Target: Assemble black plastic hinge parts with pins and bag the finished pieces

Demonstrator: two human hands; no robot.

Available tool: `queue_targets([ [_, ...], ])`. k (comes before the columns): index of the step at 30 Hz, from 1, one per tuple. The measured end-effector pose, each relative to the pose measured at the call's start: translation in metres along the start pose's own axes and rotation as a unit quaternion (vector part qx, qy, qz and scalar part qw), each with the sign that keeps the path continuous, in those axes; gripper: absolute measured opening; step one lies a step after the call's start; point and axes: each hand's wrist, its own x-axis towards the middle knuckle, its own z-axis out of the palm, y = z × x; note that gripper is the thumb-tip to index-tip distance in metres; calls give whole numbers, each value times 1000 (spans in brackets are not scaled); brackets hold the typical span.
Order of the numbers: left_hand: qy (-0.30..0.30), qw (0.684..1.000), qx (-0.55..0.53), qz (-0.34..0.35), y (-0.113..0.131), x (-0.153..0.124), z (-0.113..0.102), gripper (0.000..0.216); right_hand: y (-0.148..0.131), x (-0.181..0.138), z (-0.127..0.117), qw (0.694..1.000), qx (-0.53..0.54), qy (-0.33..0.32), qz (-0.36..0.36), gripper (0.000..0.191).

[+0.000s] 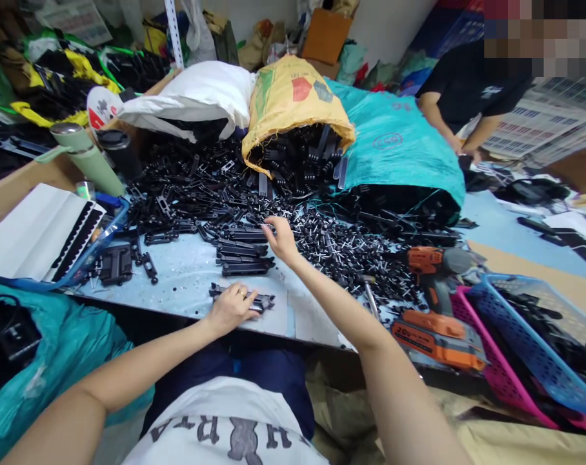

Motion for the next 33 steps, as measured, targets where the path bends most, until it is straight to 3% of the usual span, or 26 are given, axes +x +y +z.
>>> queue_targets([
  [2, -53, 998, 14, -12, -6, -2, 8, 51, 23, 42, 9, 993, -82, -69, 38, 25],
  [5, -104, 993, 16, -53, -11, 4, 13, 75, 46, 88, 30, 959, -196, -139, 152, 30],
  [8, -133, 985, 21, -111, -17, 14, 19, 97, 58, 117, 50, 931, -238, -123, 248, 39],
  [11, -146, 982, 23, -114, -25, 22, 29, 96, 70, 136, 64, 916, -239, -103, 304, 44],
  [18, -153, 982, 23, -107, -39, 33, 38, 85, 88, 153, 73, 898, -240, -95, 356, 46],
  [23, -161, 980, -1, -118, -41, 42, 29, 79, 89, 144, 65, 902, -238, -97, 347, 42],
  [26, -130, 985, -45, -108, -40, 45, 16, 75, 89, 144, 64, 908, -218, -94, 345, 38],
  [29, -60, 972, -76, -215, -59, 52, 1, 53, 89, 149, 68, 911, -187, -81, 358, 36],
  [33, -23, 893, -17, -449, -125, 66, -7, 35, 87, 156, 71, 907, -137, -41, 396, 48],
])
